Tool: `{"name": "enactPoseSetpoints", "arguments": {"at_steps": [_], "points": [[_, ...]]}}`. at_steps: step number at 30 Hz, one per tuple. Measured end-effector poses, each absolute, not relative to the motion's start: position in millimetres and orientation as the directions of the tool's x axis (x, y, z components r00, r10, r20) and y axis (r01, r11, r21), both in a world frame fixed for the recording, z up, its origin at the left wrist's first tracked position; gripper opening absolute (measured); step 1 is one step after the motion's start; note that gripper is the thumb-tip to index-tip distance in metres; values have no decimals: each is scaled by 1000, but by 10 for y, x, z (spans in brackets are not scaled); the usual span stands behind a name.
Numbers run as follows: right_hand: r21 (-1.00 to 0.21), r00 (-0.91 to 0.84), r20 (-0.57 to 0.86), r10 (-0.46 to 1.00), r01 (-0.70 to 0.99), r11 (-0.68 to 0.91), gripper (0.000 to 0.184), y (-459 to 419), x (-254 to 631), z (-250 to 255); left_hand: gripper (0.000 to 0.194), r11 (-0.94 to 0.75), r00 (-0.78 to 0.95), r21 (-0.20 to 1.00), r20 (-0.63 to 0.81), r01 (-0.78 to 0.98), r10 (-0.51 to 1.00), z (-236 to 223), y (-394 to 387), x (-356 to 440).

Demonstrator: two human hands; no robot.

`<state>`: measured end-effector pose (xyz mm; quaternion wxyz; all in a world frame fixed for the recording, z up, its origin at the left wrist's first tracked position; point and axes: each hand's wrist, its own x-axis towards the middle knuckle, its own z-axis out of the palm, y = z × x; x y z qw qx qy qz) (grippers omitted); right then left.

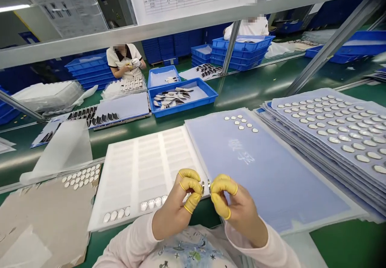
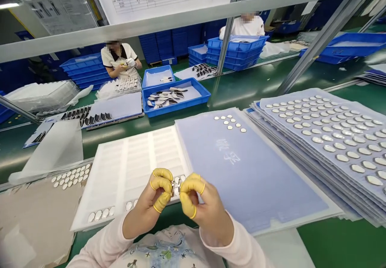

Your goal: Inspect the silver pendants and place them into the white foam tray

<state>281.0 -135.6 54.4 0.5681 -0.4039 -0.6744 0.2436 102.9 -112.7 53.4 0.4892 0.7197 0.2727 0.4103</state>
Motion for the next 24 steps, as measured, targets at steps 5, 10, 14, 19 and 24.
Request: {"name": "enactPoseSetpoints", "arguments": {"at_steps": [5,10,14,19,24], "points": [[-775,10,617,787,183,605,16,-1406,2482,333,13,-308,525,951,278,-31,804,451,-1234,848],[-765,-68,626,777,142,628,16,-1416,2350,297,9,-293,565,956,259,-32,784,467,-1288,635],[-762,-125,633,764,75,644,20,-1421,2291,314,9,-343,625,939,259,15,737,515,-1331,509],[-769,-170,628,760,19,639,23,-1404,2236,283,10,-447,575,891,329,72,749,512,-1360,456],[-765,-163,637,753,-20,643,22,-1398,2195,265,9,-514,519,852,397,99,757,530,-1360,445]]}}
